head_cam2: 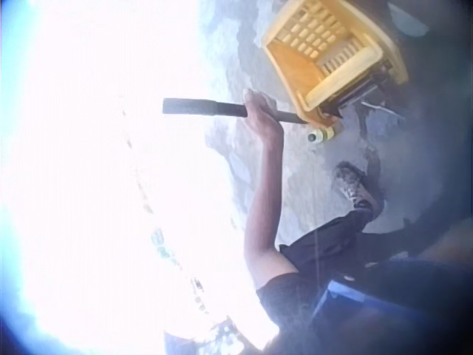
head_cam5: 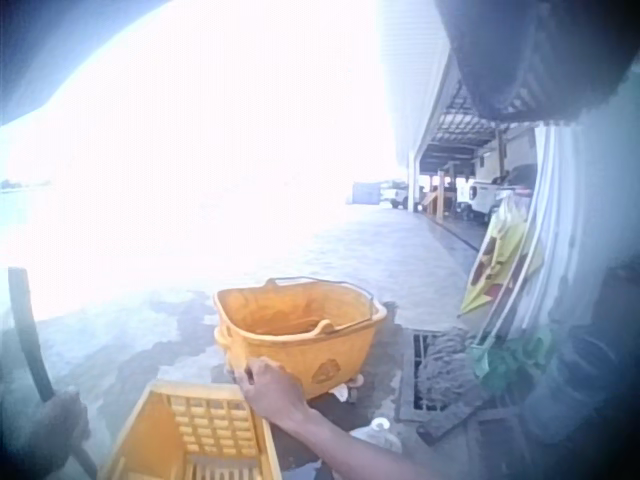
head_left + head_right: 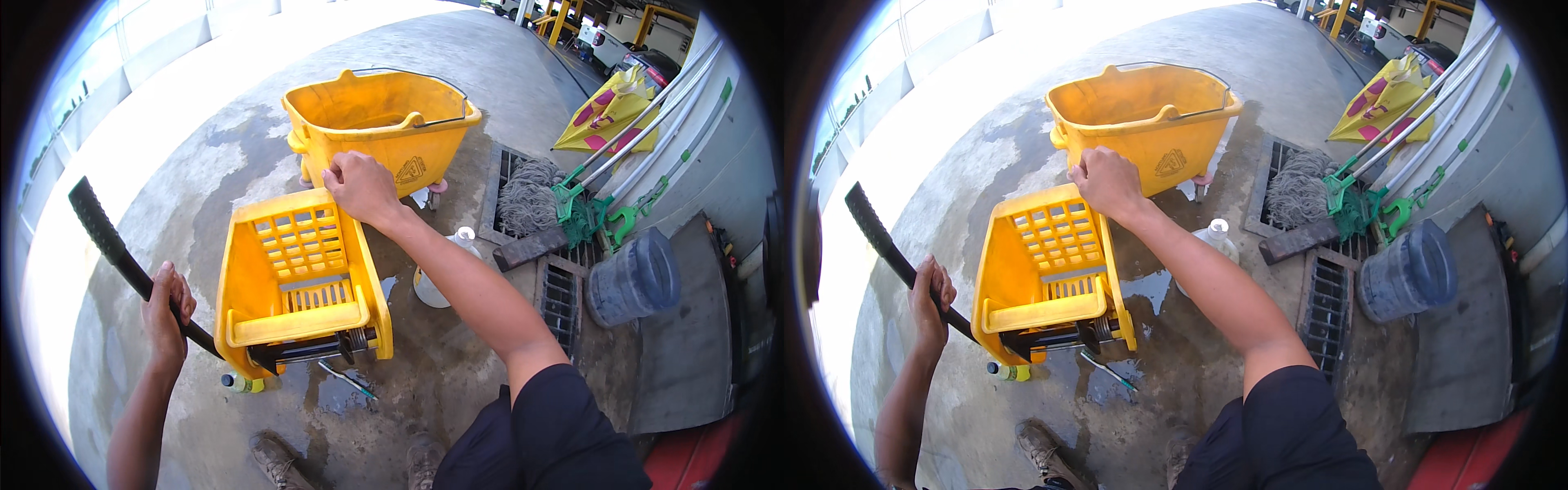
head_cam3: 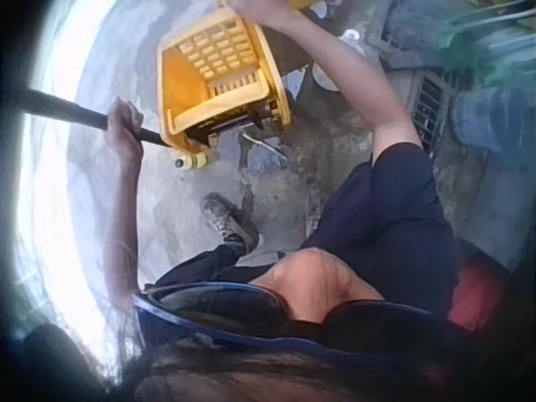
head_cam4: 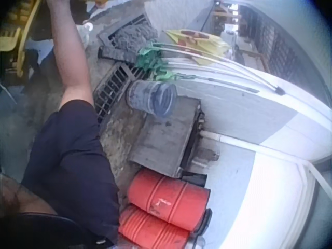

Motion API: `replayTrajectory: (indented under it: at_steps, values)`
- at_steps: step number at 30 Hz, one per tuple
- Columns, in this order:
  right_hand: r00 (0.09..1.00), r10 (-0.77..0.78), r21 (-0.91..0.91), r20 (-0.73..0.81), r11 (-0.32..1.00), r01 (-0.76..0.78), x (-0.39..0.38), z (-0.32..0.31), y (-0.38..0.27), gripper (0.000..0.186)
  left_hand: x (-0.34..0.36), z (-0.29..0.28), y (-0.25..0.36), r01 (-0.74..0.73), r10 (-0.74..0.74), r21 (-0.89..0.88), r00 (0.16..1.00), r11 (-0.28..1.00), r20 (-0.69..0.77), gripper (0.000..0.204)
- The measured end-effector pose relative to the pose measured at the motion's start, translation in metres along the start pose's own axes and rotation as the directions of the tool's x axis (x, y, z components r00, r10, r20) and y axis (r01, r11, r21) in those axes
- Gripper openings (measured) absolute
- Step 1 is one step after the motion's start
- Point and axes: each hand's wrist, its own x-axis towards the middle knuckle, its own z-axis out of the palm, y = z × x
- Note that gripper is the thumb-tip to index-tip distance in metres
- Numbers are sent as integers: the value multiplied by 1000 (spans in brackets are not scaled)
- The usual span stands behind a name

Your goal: The person scrubs the underside of a yellow mop bucket with a toothbrush and cleaning solution, then rinses it with water from a hose. They repeat the scrubbing process on different parts of the bucket's underside.

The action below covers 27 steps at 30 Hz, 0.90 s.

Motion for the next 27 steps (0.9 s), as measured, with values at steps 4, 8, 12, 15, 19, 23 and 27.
replayTrajectory:
  at_steps: [4, 8, 12, 15, 19, 23, 27]
  values:
    - [997, 51, -32, 64, 998, -49, -10, -8, 8, 29, 19, 12, -5, 28, -27, 25, 999, 999, -23, 48]
    - [974, 92, -18, 209, 996, -90, -4, -7, 1, 32, 28, 3, 2, 41, -20, 162, 991, 986, -133, 51]
    - [914, 209, 109, 347, 959, -261, -2, -9, 31, 37, 36, 21, -15, 111, -66, 363, 989, 925, -135, 64]
    - [862, 241, 226, 447, 902, -369, -11, -19, 32, 45, 42, 21, -23, 123, -73, 521, 991, 845, -116, 76]
    - [871, 165, 285, 463, 902, -323, -11, -24, 17, 57, 54, 3, -38, 134, -118, 568, 991, 812, -64, 80]
    - [882, 142, 283, 449, 914, -291, -13, -34, 19, 66, 50, 13, -59, 211, -248, 369, 967, 905, 55, 92]
    - [902, 149, 328, 405, 897, -295, -7, -24, 35, 53, 50, 14, -60, 125, -195, 395, 971, 910, 141, 89]
